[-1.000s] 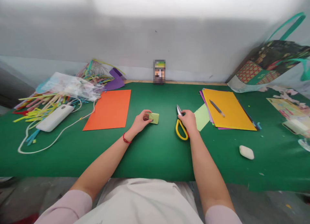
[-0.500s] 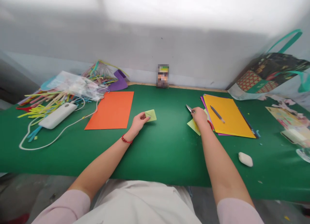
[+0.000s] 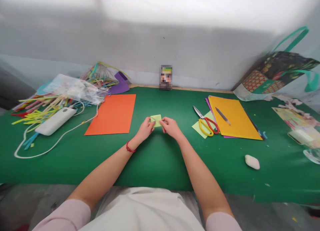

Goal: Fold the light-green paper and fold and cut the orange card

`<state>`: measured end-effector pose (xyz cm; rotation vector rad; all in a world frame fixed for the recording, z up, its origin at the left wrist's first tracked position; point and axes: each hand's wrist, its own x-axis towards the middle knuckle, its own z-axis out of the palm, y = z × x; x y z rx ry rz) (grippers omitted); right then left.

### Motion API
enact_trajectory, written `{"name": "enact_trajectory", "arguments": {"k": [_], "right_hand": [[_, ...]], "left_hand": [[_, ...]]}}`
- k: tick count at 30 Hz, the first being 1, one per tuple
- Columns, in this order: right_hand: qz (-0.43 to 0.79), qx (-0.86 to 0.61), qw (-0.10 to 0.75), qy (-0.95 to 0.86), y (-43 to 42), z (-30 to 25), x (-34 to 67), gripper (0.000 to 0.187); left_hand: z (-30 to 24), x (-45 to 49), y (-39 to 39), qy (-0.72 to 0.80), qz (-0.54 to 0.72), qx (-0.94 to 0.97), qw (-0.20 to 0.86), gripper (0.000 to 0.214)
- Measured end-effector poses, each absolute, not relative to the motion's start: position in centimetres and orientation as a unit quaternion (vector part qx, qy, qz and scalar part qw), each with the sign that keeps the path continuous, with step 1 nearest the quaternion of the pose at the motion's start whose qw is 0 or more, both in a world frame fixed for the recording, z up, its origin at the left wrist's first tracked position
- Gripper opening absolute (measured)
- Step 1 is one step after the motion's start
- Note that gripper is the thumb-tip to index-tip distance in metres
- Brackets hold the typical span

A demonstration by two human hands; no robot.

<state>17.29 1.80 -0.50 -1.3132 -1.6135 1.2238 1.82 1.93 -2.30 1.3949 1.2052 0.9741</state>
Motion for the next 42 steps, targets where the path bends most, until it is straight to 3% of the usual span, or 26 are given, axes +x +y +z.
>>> {"name": "enact_trajectory", "arguments": {"k": [5, 8, 14, 17, 24, 29, 31, 42], "right_hand": [[0.558, -0.469, 0.398, -0.558, 1.4, -1.5, 16.8, 0.039], [0.564, -0.467, 0.417, -0.539, 1.2, -1.7, 16.7, 0.04], [0.512, -0.523, 0.52, -0.44, 2.2, -2.2, 18.4, 0.044], [0.474, -0.559, 0.562, -0.384, 3.1, -2.5, 20.4, 0.045], [0.425, -0.615, 0.578, -0.327, 4.5, -3.2, 23.9, 0.029], [0.425, -0.619, 0.602, -0.271, 4.5, -3.3, 23.7, 0.072], [0.421, -0.622, 0.598, -0.28, 4.3, -3.1, 23.5, 0.076], [0.388, -0.637, 0.552, -0.372, 3.8, -2.8, 22.7, 0.053]], "left_hand": [[-2.2, 1.8, 1.6, 0.499, 0.384, 0.607, 0.486, 0.008], [-2.2, 2.0, 1.4, 0.508, 0.357, 0.651, 0.437, 0.02], [-1.0, 0.9, 1.1, 0.586, 0.303, 0.741, 0.125, 0.037], [0.2, -0.8, 1.4, 0.696, 0.218, 0.683, 0.044, 0.045], [1.5, -4.0, 1.9, 0.785, 0.1, 0.606, 0.084, 0.058], [1.7, -3.7, 1.4, 0.766, 0.047, 0.637, 0.072, 0.047], [1.8, -3.6, 1.3, 0.76, 0.027, 0.646, 0.065, 0.05], [2.9, -4.1, 1.2, 0.739, -0.036, 0.669, 0.072, 0.05]]}}
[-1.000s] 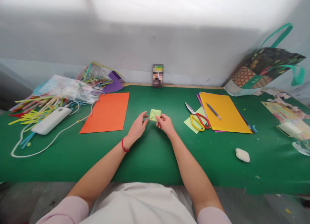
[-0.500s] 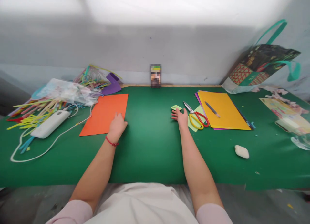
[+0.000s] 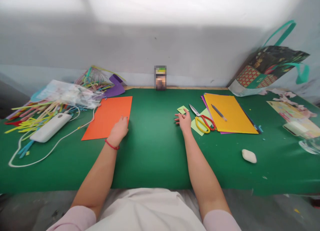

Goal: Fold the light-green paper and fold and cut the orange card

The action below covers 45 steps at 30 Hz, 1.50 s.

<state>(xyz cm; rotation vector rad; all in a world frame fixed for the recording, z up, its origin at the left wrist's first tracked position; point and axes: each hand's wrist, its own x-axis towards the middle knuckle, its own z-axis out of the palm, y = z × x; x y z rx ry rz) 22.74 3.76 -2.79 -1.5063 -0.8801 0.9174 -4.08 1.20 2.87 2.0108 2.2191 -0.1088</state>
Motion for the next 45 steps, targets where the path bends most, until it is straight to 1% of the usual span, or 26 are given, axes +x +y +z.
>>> {"name": "enact_trajectory", "arguments": {"k": [4, 9, 12, 19, 24, 28, 31, 33, 36, 38, 40, 45], "right_hand": [[0.39, -0.638, 0.546, -0.378, 3.7, -2.6, 22.7, 0.052], [0.388, -0.64, 0.536, -0.391, 3.6, -2.6, 22.6, 0.049], [0.387, -0.643, 0.535, -0.389, 3.7, -2.6, 22.5, 0.047], [0.387, -0.64, 0.532, -0.397, 3.7, -2.6, 22.6, 0.041], [0.402, -0.63, 0.537, -0.39, 3.8, -2.7, 22.5, 0.03], [0.473, -0.593, 0.541, -0.363, 3.3, -2.4, 20.6, 0.018], [0.57, -0.544, 0.521, -0.328, 2.4, -1.8, 17.7, 0.017], [0.634, -0.511, 0.497, -0.3, 1.8, -1.2, 15.7, 0.02], [0.702, -0.486, 0.463, -0.238, 1.2, -0.1, 13.6, 0.017], [0.719, -0.485, 0.452, -0.21, 1.2, 0.5, 13.2, 0.01], [0.719, -0.492, 0.447, -0.199, 1.4, 0.8, 13.4, 0.007], [0.692, -0.532, 0.437, -0.218, 2.0, 0.9, 14.3, 0.011]], "left_hand": [[3.1, -4.3, 1.0, 0.723, -0.051, 0.685, 0.071, 0.054], [3.0, -6.2, 1.3, 0.671, -0.07, 0.726, 0.135, 0.069], [3.0, -6.8, 1.2, 0.637, -0.087, 0.75, 0.155, 0.076], [3.8, -5.1, 0.1, 0.644, -0.11, 0.746, 0.125, 0.07], [3.6, -5.4, 0.1, 0.666, -0.098, 0.732, 0.104, 0.071], [2.5, -5.6, 0.5, 0.677, -0.077, 0.724, 0.113, 0.064], [1.3, -4.7, 0.5, 0.66, -0.048, 0.742, 0.112, 0.059], [0.5, -3.5, 0.4, 0.602, -0.001, 0.787, 0.135, 0.057], [-0.7, -1.4, 0.0, 0.533, 0.057, 0.828, 0.164, 0.053], [-1.4, -0.2, -0.4, 0.515, 0.078, 0.838, 0.16, 0.05], [-1.7, 0.6, -0.7, 0.506, 0.093, 0.84, 0.173, 0.051], [-1.3, 1.2, -1.4, 0.493, 0.171, 0.815, 0.251, 0.058]]}}
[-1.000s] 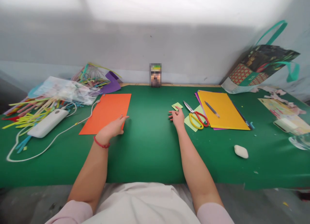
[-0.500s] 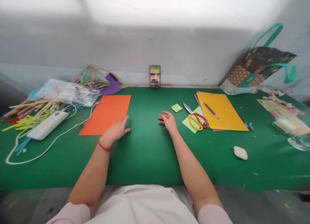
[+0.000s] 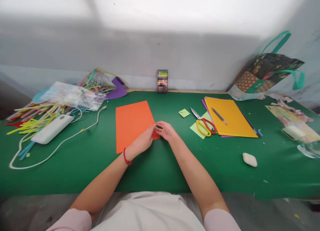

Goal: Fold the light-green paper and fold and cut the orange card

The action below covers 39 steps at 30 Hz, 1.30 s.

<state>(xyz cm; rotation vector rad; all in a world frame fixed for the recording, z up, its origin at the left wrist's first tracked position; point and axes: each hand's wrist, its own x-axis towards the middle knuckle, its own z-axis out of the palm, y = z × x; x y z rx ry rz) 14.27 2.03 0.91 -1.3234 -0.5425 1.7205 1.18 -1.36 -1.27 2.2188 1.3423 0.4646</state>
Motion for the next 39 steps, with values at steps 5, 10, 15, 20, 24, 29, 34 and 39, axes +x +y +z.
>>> {"name": "enact_trajectory", "arguments": {"k": [5, 10, 15, 20, 24, 29, 34, 39], "right_hand": [[0.619, -0.576, 0.455, -0.279, 2.0, 1.1, 13.9, 0.024], [0.612, -0.574, 0.442, -0.317, 1.5, 1.5, 14.0, 0.039], [0.731, -0.501, 0.394, -0.244, 2.1, 2.2, 14.8, 0.015], [0.738, -0.502, 0.371, -0.258, 2.4, 2.5, 15.2, 0.014], [0.657, -0.554, 0.391, -0.329, 2.2, 2.8, 15.3, 0.026], [0.653, -0.557, 0.39, -0.333, 2.3, 3.0, 16.5, 0.032], [0.681, -0.544, 0.41, -0.268, 2.1, 2.9, 18.9, 0.027], [0.668, -0.553, 0.391, -0.31, 1.6, 3.4, 18.9, 0.034]], "left_hand": [[0.2, 0.6, -0.9, 0.534, 0.196, 0.788, 0.235, 0.054], [0.8, -1.5, 0.7, 0.745, 0.11, 0.646, 0.121, 0.062], [0.4, -1.8, 1.1, 0.777, 0.006, 0.612, 0.145, 0.059], [0.0, -1.5, 0.9, 0.776, 0.005, 0.617, 0.131, 0.059], [-0.7, -1.4, 1.1, 0.752, 0.031, 0.649, 0.114, 0.061], [-1.9, 0.4, 1.2, 0.677, 0.05, 0.729, 0.094, 0.059], [-2.2, 1.4, 1.0, 0.66, 0.051, 0.743, 0.093, 0.064], [-2.2, 1.3, 1.1, 0.66, 0.056, 0.742, 0.102, 0.065]]}}
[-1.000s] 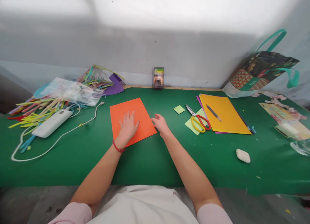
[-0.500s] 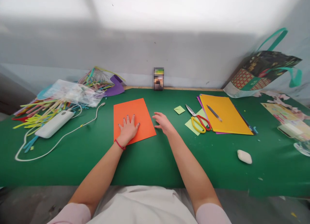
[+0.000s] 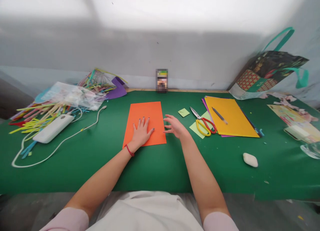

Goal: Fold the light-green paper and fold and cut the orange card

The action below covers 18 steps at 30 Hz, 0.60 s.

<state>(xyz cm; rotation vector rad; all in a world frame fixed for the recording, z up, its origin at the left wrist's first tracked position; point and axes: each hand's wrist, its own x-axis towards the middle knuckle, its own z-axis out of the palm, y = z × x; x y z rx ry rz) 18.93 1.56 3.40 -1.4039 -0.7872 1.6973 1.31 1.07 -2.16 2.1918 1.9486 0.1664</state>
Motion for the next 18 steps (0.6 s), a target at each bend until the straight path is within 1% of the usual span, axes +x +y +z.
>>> {"name": "enact_trajectory", "arguments": {"k": [2, 5, 7, 9, 13, 16, 18], "right_hand": [[0.665, -0.553, 0.381, -0.327, 1.6, 3.6, 18.5, 0.036], [0.683, -0.539, 0.388, -0.304, 1.9, 3.6, 18.7, 0.034], [0.701, -0.527, 0.395, -0.272, 2.1, 3.3, 19.4, 0.029], [0.717, -0.516, 0.398, -0.249, 2.3, 2.9, 20.2, 0.02], [0.724, -0.513, 0.398, -0.235, 2.6, 1.8, 20.9, 0.007], [0.717, -0.534, 0.356, -0.272, 2.7, 1.1, 20.0, 0.012], [0.689, -0.551, 0.328, -0.338, 2.6, 0.7, 19.1, 0.017]], "left_hand": [[-2.2, 1.3, 1.1, 0.661, 0.061, 0.741, 0.104, 0.065], [-2.1, 1.3, 1.1, 0.664, 0.069, 0.737, 0.105, 0.065], [-1.9, 1.3, 1.1, 0.664, 0.074, 0.736, 0.112, 0.065], [-1.8, 1.3, 1.1, 0.664, 0.082, 0.733, 0.122, 0.066], [-1.7, 1.1, 1.1, 0.663, 0.105, 0.729, 0.138, 0.064], [-1.9, 1.2, 1.0, 0.652, 0.115, 0.734, 0.15, 0.064], [-2.1, 1.3, 0.8, 0.626, 0.124, 0.751, 0.167, 0.064]]}}
